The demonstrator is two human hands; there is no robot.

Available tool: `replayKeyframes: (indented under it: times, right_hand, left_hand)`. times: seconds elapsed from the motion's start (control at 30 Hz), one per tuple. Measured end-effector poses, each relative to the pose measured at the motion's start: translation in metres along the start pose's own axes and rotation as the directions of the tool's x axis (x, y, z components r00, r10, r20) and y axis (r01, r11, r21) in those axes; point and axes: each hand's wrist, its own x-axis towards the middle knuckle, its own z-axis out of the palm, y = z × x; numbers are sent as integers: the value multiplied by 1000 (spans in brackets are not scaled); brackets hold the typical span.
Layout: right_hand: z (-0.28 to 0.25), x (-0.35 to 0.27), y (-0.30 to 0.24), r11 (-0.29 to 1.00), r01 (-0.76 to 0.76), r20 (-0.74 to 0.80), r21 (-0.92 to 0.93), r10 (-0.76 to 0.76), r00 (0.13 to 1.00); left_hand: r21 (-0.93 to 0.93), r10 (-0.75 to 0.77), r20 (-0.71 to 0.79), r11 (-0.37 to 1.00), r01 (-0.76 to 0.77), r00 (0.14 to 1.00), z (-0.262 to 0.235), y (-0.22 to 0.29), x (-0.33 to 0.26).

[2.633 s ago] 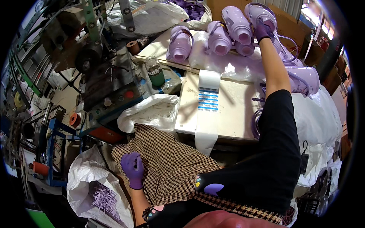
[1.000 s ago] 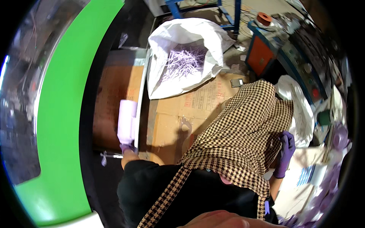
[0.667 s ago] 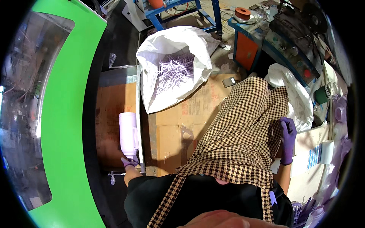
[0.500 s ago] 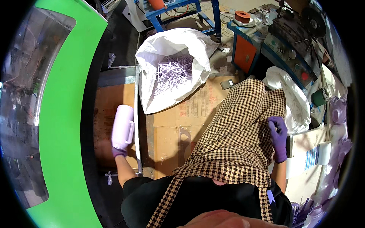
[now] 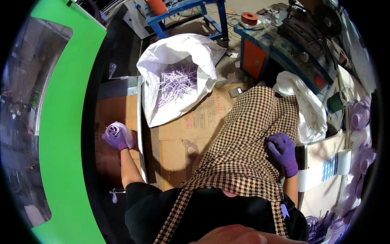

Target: The person assembles purple water bottles by attaching handles and lids. They pick up a bottle, attach a handle, place the bottle on a machine, retrieve a lid, and screw it onto the bottle. The person repeats this process for multiple bottles, placing finished units on a nearby table.

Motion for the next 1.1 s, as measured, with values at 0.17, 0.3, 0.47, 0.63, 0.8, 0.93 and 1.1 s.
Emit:
replayKeyframes:
  times: [0.17, 0.3, 0.47, 0.63, 0.8, 0.93, 1.1]
  right_hand:
    - [-13, 9, -5, 999, 36, -26, -13, -37, 999]
    - [-18, 20, -20, 997, 62, -189, 36, -54, 980]
    - [-1, 47, -62, 918, 390, -273, 65, -360, 892]
    - [20, 51, -89, 973, 229, -206, 15, -221, 953]
    - [29, 47, -82, 979, 195, -291, -59, -204, 935]
    - [49, 42, -70, 988, 153, -324, -21, -151, 934]
    - [57, 49, -54, 992, 100, -120, -81, -110, 987]
  left_hand:
    - [-274, 492, -74, 826, -492, 867, -20, 134, 60]
    - [-617, 664, -104, 540, -572, 740, -124, 295, 71]
    - [-824, 769, -195, 208, -527, 609, -162, 422, -8]
    - [-843, 727, -356, 20, -537, 587, -211, 496, -61]
    - [-865, 695, -413, -97, -492, 589, -215, 520, -87]
    - [-843, 751, -377, -35, -537, 543, -220, 521, -89]
    - [-865, 784, -347, -56, -499, 514, -221, 526, -87]
